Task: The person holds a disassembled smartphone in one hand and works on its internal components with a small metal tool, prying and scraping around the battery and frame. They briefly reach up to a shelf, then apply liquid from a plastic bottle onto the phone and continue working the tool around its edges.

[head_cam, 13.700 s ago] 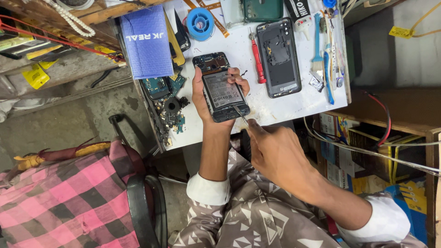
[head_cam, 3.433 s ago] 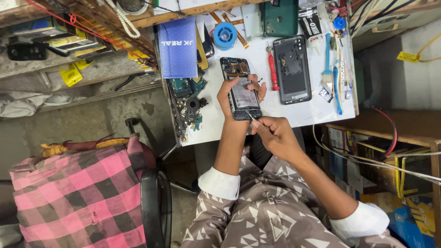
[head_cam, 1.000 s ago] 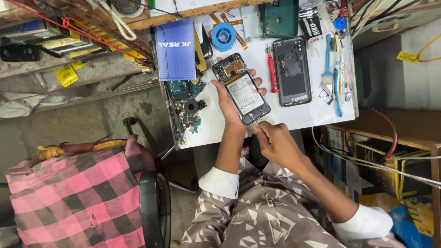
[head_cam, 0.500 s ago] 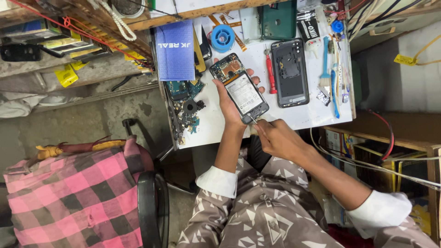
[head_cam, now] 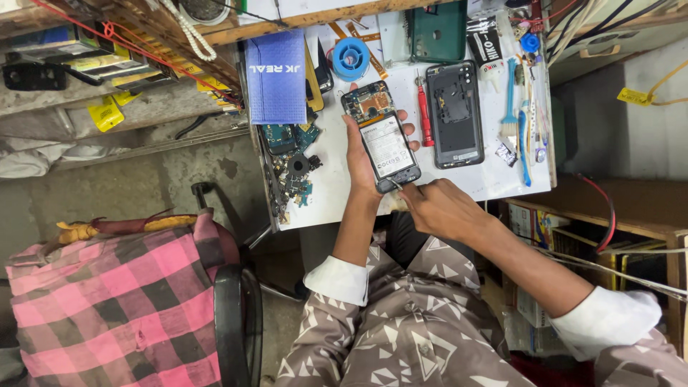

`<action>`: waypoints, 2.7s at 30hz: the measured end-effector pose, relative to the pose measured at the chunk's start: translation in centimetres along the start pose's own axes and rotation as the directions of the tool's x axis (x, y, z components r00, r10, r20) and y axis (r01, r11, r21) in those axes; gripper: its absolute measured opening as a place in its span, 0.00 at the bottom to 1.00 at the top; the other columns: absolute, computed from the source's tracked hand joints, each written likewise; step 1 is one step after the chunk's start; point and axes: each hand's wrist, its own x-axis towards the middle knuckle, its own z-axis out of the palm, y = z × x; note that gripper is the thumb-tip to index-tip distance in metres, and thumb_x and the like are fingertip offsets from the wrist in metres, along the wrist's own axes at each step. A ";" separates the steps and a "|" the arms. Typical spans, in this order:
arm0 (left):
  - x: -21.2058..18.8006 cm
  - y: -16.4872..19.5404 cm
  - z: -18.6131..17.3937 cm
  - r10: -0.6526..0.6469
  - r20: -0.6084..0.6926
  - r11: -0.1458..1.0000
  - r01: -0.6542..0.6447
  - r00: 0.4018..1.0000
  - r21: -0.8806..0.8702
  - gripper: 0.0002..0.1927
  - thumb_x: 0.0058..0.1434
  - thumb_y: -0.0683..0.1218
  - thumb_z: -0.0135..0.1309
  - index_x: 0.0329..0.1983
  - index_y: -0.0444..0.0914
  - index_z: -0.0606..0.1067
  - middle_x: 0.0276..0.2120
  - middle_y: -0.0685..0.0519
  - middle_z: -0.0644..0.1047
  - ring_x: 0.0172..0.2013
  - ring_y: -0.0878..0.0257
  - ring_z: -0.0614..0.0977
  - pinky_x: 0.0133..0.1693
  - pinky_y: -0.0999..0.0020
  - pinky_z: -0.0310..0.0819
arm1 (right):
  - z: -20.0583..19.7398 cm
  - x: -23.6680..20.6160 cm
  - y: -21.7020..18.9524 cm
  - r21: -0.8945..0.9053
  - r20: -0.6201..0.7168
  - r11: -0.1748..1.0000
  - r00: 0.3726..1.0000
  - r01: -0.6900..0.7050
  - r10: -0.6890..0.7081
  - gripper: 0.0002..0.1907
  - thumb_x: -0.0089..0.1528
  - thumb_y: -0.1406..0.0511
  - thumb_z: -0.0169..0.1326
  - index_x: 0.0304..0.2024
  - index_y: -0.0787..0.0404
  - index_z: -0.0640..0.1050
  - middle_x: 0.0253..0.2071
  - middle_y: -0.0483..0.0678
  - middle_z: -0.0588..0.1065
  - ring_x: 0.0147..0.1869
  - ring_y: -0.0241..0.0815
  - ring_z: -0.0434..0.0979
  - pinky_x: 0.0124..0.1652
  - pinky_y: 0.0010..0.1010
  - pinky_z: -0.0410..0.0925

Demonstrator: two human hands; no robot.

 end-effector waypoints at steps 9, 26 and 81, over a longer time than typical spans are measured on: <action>0.0 -0.1 0.5 0.142 -0.012 0.989 -0.141 0.990 0.052 0.40 0.73 0.74 0.34 0.65 0.36 0.67 0.49 0.42 0.76 0.45 0.47 0.78 0.44 0.50 0.78 | 0.4 0.2 -2.4 0.281 -0.075 0.945 0.978 -0.166 0.194 0.10 0.65 0.69 0.51 0.39 0.75 0.75 0.16 0.66 0.69 0.21 0.68 0.73 0.22 0.52 0.63; 0.0 0.1 0.7 0.099 0.069 0.991 -0.092 0.993 -0.095 0.34 0.76 0.69 0.40 0.66 0.36 0.66 0.50 0.43 0.73 0.45 0.55 0.71 0.46 0.61 0.71 | 6.4 0.7 -3.2 0.256 -0.485 0.960 0.843 -0.115 0.231 0.09 0.65 0.71 0.55 0.29 0.67 0.72 0.14 0.56 0.69 0.17 0.56 0.73 0.19 0.43 0.62; 0.8 -0.1 1.5 0.107 -0.080 0.994 -0.106 0.991 0.008 0.38 0.74 0.71 0.40 0.62 0.32 0.67 0.48 0.41 0.75 0.43 0.51 0.75 0.42 0.54 0.75 | 1.8 2.5 -4.2 0.273 -0.345 0.930 0.878 -0.245 0.332 0.13 0.64 0.68 0.53 0.26 0.69 0.75 0.21 0.66 0.72 0.27 0.67 0.75 0.28 0.52 0.67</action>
